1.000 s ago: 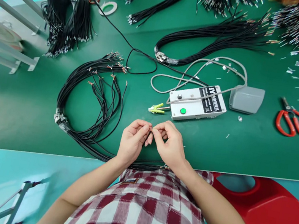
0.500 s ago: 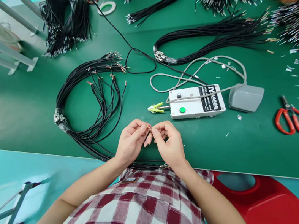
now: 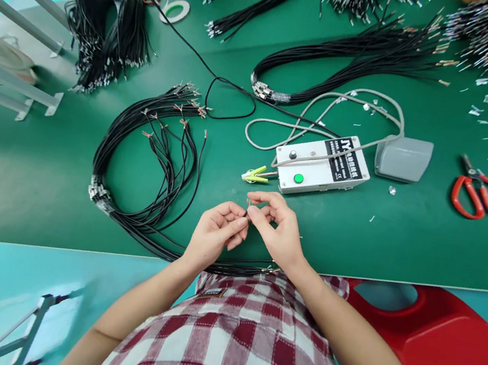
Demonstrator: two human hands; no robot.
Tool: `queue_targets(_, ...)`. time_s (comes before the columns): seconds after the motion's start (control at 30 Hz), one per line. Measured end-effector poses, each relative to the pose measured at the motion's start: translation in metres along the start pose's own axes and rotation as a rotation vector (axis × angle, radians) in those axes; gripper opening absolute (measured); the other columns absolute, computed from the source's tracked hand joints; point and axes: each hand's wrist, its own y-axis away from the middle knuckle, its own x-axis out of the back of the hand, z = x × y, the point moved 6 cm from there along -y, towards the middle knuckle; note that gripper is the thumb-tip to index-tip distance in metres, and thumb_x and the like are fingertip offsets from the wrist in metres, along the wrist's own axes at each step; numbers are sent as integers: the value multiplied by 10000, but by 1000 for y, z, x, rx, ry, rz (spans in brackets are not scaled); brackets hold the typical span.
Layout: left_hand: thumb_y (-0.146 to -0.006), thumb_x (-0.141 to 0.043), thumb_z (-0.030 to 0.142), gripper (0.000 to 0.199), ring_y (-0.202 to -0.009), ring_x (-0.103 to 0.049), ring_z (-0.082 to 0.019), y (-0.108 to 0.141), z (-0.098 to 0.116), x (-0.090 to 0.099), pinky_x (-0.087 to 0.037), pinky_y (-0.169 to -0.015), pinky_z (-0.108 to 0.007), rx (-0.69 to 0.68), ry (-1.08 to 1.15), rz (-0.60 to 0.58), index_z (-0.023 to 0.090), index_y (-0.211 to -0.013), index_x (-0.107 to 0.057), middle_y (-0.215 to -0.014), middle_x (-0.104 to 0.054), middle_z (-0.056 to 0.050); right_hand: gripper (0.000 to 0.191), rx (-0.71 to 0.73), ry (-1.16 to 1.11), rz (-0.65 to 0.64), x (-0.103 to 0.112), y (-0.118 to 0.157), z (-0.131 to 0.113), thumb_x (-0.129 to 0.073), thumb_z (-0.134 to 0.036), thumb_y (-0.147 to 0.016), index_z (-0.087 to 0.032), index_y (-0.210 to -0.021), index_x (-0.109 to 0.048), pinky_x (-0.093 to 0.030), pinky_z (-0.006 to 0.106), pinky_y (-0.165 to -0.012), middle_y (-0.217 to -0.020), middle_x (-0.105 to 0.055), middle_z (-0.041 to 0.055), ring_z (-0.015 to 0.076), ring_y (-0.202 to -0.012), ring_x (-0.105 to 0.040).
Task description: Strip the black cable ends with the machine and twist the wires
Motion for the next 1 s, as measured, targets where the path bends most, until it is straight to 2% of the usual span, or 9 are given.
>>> queue_targets(0.17, -826, -736, 422, 327, -375, -416, -33, 0, 0, 1, -276, -383, -170, -46, -19, 2, 137, -853, -577, -616, -632, 5, 264, -76, -99, 63, -5, -1, 8, -744, -458, -800, -201, -755, -704, -513, 258, -566, -883, -679, 34, 94, -600, -548)
queue_targets(0.33, -844, -715, 427, 315, -403, -414, -37, 0, -2, 5, -293, -404, -179, -109, -86, 48, 140, -855, -587, -625, -605, 11, 244, -93, -121, 38, -3, 2, 13, -776, -441, -769, -200, -800, -746, -532, 265, -552, -906, -703, 36, 69, -534, -530)
queue_targets(0.47, -869, -698, 376, 277, -511, -464, -37, 1, 3, 4, -381, -474, -183, -207, -156, 94, 177, -1048, -628, -891, -635, -26, 275, -82, -36, 61, 4, 3, 12, -794, -458, -742, -192, -796, -750, -541, 271, -523, -846, -712, 45, 97, -538, -581)
queue_targets(0.57, -861, -708, 349, 307, -717, -579, -95, -2, 10, -5, -485, -605, -208, -295, -195, 65, 205, -1129, -675, -1055, -603, -68, 319, -86, 14, 66, 7, 2, 14, -807, -494, -714, -187, -747, -729, -536, 267, -514, -732, -704, 29, 116, -538, -598)
queue_targets(0.63, -828, -743, 348, 233, -751, -593, -111, -6, 13, -8, -502, -617, -217, -330, -166, 59, 181, -990, -723, -1030, -596, -72, 344, -75, 43, 60, 8, 1, 15, -807, -514, -707, -184, -719, -711, -516, 260, -499, -666, -681, 16, 123, -529, -600)
queue_targets(0.7, -808, -761, 350, 202, -606, -546, -66, -10, 10, -6, -448, -505, -198, -313, -62, 93, 165, -868, -709, -953, -601, -48, 345, -57, 79, 50, 8, 0, 16, -795, -514, -726, -183, -710, -698, -489, 254, -484, -645, -663, 8, 123, -519, -597)
queue_targets(0.83, -821, -748, 383, 254, -439, -502, -60, -14, -1, 3, -350, -390, -194, -229, 52, 147, 156, -861, -643, -721, -609, 5, 272, 12, 186, 29, 8, -1, 14, -732, -441, -824, -186, -738, -695, -475, 261, -523, -711, -656, 13, 123, -563, -612)
queue_targets(0.93, -878, -682, 389, 230, -423, -519, -98, -9, -2, 8, -388, -422, -213, -225, -115, 160, 167, -896, -625, -550, -558, 40, 185, 76, 316, 14, 7, 0, 9, -683, -364, -879, -204, -787, -702, -493, 279, -604, -768, -652, 15, 138, -654, -634)
queue_targets(1.0, -920, -625, 354, 172, -459, -521, -109, -3, 2, 11, -410, -473, -226, -291, -319, 188, 184, -915, -644, -555, -569, 29, 141, 117, 409, 3, 6, 2, 5, -660, -325, -899, -219, -813, -697, -491, 288, -643, -792, -653, 15, 145, -699, -634)
